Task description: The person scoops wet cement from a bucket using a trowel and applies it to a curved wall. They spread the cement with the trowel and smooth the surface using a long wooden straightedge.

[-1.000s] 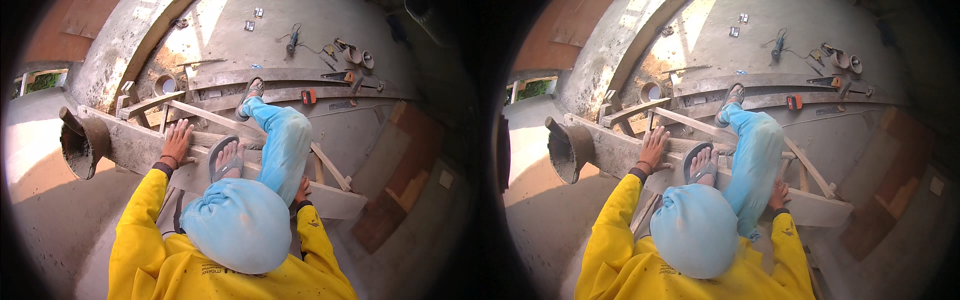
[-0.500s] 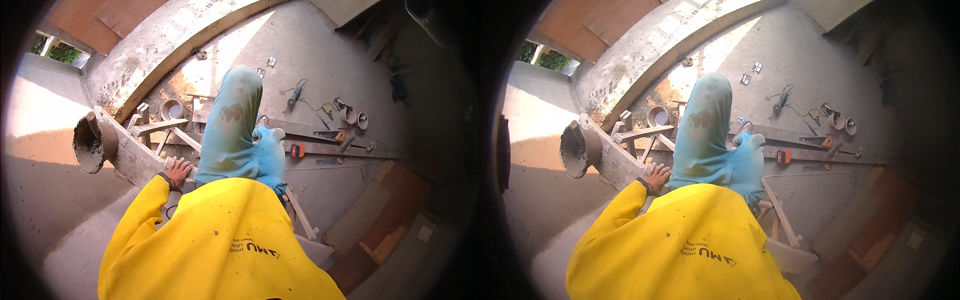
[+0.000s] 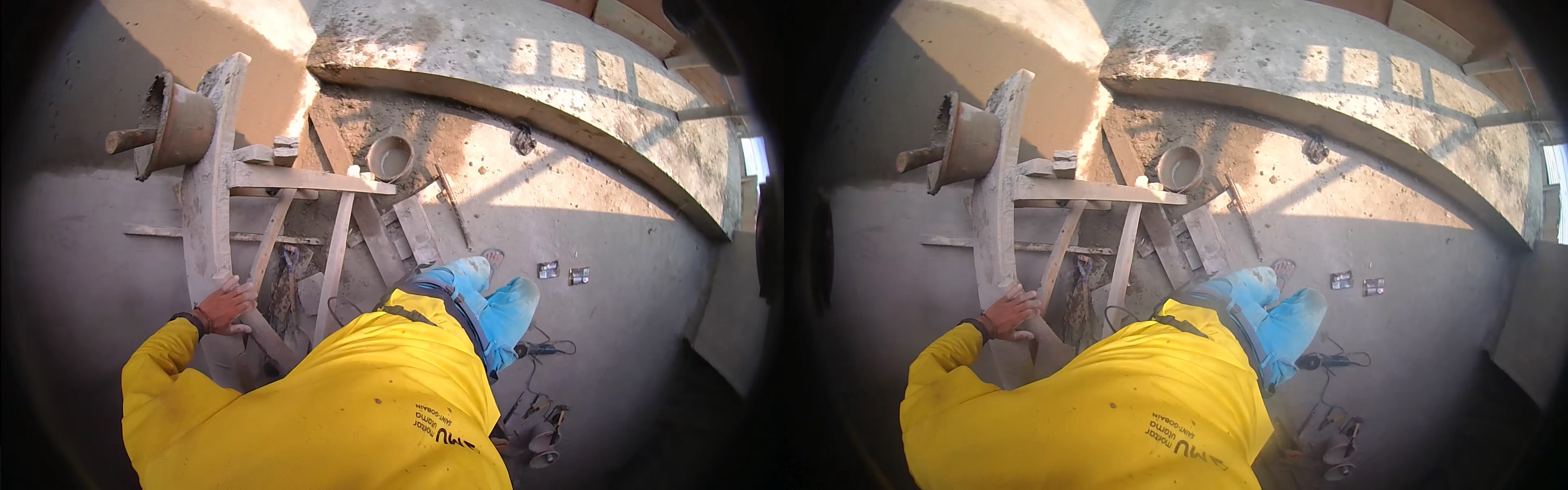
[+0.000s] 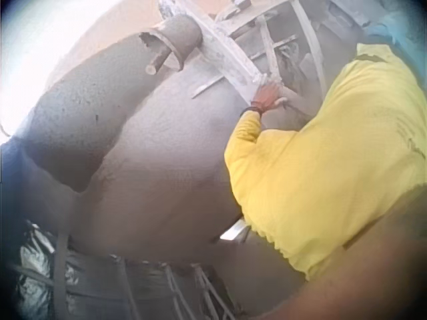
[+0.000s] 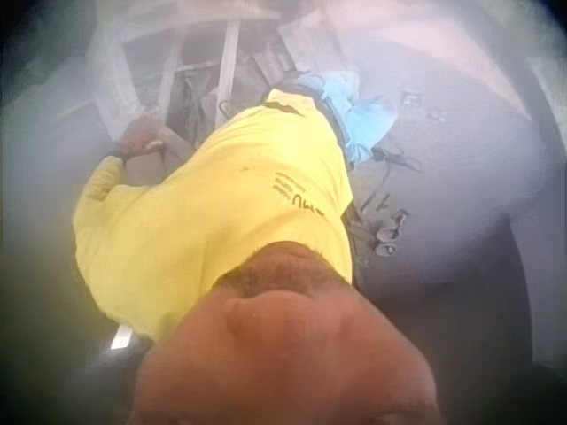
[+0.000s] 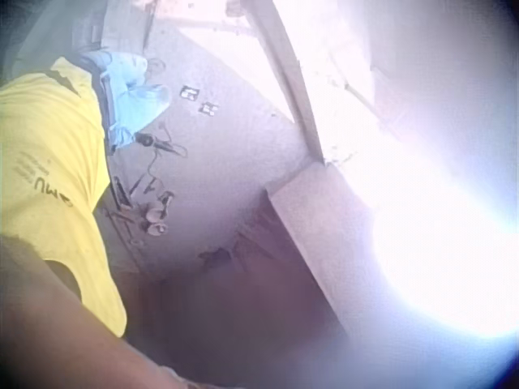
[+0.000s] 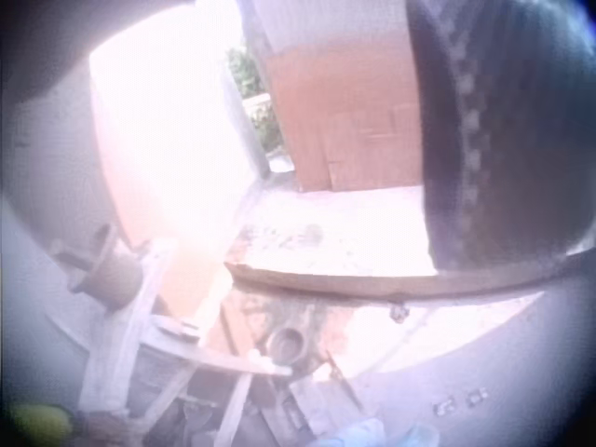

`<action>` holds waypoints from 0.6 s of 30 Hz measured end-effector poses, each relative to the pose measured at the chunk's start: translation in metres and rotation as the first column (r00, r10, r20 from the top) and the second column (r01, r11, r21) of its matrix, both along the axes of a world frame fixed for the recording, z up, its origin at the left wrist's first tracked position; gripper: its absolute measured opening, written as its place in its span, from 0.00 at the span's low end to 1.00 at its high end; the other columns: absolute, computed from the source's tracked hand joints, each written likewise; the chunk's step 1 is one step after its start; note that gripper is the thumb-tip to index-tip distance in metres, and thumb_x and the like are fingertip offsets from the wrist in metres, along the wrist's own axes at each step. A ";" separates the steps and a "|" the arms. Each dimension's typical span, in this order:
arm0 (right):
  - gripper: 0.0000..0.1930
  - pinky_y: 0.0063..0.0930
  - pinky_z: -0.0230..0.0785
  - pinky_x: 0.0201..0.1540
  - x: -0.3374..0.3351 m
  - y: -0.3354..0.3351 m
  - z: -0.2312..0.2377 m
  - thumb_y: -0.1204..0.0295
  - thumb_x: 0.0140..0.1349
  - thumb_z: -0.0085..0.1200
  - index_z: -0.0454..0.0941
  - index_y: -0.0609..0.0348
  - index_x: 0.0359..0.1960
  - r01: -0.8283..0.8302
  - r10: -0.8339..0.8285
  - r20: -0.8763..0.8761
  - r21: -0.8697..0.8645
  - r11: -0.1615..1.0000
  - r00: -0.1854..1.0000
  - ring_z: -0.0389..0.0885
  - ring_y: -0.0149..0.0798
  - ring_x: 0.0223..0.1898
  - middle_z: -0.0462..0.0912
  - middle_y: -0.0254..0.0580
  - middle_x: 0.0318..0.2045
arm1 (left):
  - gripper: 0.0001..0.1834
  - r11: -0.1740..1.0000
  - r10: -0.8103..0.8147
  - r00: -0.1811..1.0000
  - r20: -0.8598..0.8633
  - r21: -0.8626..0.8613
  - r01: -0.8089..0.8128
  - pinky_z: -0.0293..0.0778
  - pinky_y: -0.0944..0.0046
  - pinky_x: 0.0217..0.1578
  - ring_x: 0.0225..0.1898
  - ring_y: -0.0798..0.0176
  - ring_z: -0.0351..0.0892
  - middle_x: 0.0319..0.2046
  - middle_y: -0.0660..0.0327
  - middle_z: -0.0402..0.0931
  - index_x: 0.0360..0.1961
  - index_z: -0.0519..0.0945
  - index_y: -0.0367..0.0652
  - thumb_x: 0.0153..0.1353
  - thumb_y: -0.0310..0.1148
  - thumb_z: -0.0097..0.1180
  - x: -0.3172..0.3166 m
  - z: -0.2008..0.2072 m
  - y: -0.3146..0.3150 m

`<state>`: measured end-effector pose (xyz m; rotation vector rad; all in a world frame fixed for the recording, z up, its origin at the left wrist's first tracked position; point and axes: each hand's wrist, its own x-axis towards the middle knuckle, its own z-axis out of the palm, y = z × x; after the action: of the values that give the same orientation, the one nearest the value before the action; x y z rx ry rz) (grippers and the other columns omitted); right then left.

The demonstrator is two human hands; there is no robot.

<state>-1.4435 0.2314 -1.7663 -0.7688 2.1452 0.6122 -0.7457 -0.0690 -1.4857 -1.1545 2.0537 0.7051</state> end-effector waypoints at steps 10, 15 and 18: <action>0.16 0.46 0.76 0.51 -0.083 -0.714 0.084 0.58 0.71 0.54 0.81 0.58 0.47 -0.277 0.456 0.011 -0.780 0.561 0.890 0.84 0.46 0.47 0.85 0.51 0.40 | 0.16 0.150 0.510 0.382 -0.771 -0.358 -0.922 0.76 0.49 0.54 0.52 0.44 0.81 0.48 0.52 0.81 0.54 0.82 0.49 0.65 0.35 0.60 -0.271 -0.134 -0.156; 0.15 0.45 0.76 0.51 0.158 -0.956 0.208 0.60 0.70 0.54 0.81 0.58 0.48 -0.130 0.892 0.034 -0.986 0.103 0.451 0.84 0.46 0.46 0.85 0.50 0.39 | 0.32 -0.070 0.891 0.018 -0.454 -0.177 -0.982 0.66 0.48 0.67 0.67 0.44 0.71 0.65 0.49 0.72 0.72 0.66 0.51 0.68 0.39 0.59 -0.311 -0.205 -0.139; 0.15 0.45 0.76 0.51 0.267 -1.040 0.261 0.61 0.69 0.54 0.80 0.58 0.49 0.002 0.973 -0.036 -0.999 -0.038 0.227 0.84 0.46 0.46 0.85 0.50 0.39 | 0.32 -0.210 0.894 -0.112 -0.433 -0.186 -0.960 0.67 0.48 0.66 0.67 0.44 0.71 0.65 0.49 0.72 0.72 0.66 0.51 0.68 0.40 0.59 -0.296 -0.184 -0.181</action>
<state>-1.1766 -0.8082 -1.5051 -2.2863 0.7796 -0.8105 -1.0415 -0.2499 -1.6698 -3.2003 0.8687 0.9242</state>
